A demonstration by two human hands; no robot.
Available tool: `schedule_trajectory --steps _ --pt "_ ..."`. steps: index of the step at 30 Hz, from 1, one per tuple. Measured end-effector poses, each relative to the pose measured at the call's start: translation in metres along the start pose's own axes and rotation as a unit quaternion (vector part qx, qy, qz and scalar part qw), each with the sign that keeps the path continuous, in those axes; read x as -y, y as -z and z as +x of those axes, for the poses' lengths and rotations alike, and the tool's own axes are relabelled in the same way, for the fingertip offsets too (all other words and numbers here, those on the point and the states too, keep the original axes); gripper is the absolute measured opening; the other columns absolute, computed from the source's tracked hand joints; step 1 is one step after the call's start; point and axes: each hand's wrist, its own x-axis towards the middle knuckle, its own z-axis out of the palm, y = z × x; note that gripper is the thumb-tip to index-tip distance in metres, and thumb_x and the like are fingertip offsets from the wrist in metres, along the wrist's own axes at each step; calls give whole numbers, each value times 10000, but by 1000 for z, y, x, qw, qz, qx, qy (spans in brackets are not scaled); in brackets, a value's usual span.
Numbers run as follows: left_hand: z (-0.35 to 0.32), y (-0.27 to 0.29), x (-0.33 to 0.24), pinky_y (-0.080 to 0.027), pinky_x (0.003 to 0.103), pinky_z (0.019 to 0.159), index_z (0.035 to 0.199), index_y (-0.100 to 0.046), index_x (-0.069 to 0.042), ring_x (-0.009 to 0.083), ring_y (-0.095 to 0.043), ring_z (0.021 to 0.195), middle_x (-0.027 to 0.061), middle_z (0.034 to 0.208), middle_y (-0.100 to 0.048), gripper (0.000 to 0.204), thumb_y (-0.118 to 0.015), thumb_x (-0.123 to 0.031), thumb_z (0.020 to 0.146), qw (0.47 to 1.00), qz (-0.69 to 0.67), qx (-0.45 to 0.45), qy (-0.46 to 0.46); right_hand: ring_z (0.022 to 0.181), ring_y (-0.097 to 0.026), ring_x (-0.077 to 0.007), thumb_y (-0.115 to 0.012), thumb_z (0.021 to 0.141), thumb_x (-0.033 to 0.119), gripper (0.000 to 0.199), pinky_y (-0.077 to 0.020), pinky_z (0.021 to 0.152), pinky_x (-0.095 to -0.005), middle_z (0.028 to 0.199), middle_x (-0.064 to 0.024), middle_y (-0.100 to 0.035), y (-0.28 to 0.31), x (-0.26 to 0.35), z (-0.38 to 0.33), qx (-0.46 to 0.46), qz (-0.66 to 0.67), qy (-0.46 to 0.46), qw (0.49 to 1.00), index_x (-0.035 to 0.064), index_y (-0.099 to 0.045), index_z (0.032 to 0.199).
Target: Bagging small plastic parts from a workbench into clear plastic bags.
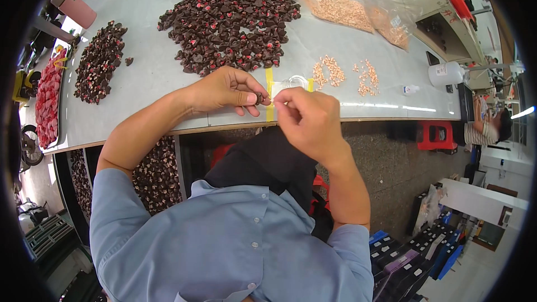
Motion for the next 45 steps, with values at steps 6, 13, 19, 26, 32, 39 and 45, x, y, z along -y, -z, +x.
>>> schedule_trajectory --steps 6,13,19,26,32,39,45 --pt "3 0 3 -557 268 707 1172 -648 23 180 -720 894 118 1074 -717 290 -692 -136 934 1000 3 -2 -6 457 -543 -129 -715 796 -37 96 -401 451 -263 563 -37 -573 -19 -2 -5 -28 -39 37 998 23 -654 839" --pt "3 -1 3 -556 265 716 1149 -655 26 178 -717 901 118 1059 -718 276 -704 -130 926 1000 -6 -7 -3 458 -561 -150 -730 788 -22 110 -408 450 -277 557 -39 -572 -25 -3 -4 -34 -41 48 997 42 -650 829" --pt "5 2 11 -567 270 771 1150 -653 31 178 -710 936 130 1056 -717 268 -700 -105 924 1000 -11 -14 -22 472 -585 -196 -733 776 -16 115 -431 464 -309 579 -54 -591 -37 0 -8 -52 -93 93 990 46 -648 823" --pt "4 -2 6 -563 296 821 1130 -656 34 194 -702 986 152 1116 -708 246 -699 -78 916 999 -21 -22 -8 575 -595 -114 -720 842 14 72 -468 556 -248 726 -61 -680 -22 -12 -19 -168 11 -41 985 9 -693 909" --pt "9 -2 6 -553 290 815 1110 -654 35 207 -701 1008 174 1186 -688 230 -696 -63 906 1000 14 -9 -9 680 -497 -22 -644 947 78 123 -412 613 -198 749 41 -608 55 -93 -53 -274 2 -251 928 -37 -676 977" --pt "2 -3 4 -547 258 787 1084 -658 26 182 -703 977 175 1159 -700 256 -740 -100 877 999 2 -36 2 642 -634 -201 -667 867 167 139 -488 629 -337 716 -103 -665 98 -136 -71 -141 -226 -332 905 60 -675 954" --pt "5 -4 3 -548 247 772 1083 -664 16 176 -701 975 172 1157 -701 252 -748 -90 870 999 -10 -36 17 690 -677 -228 -673 864 205 171 -510 651 -358 750 -96 -701 90 -139 -62 -119 -248 -358 893 46 -691 925"
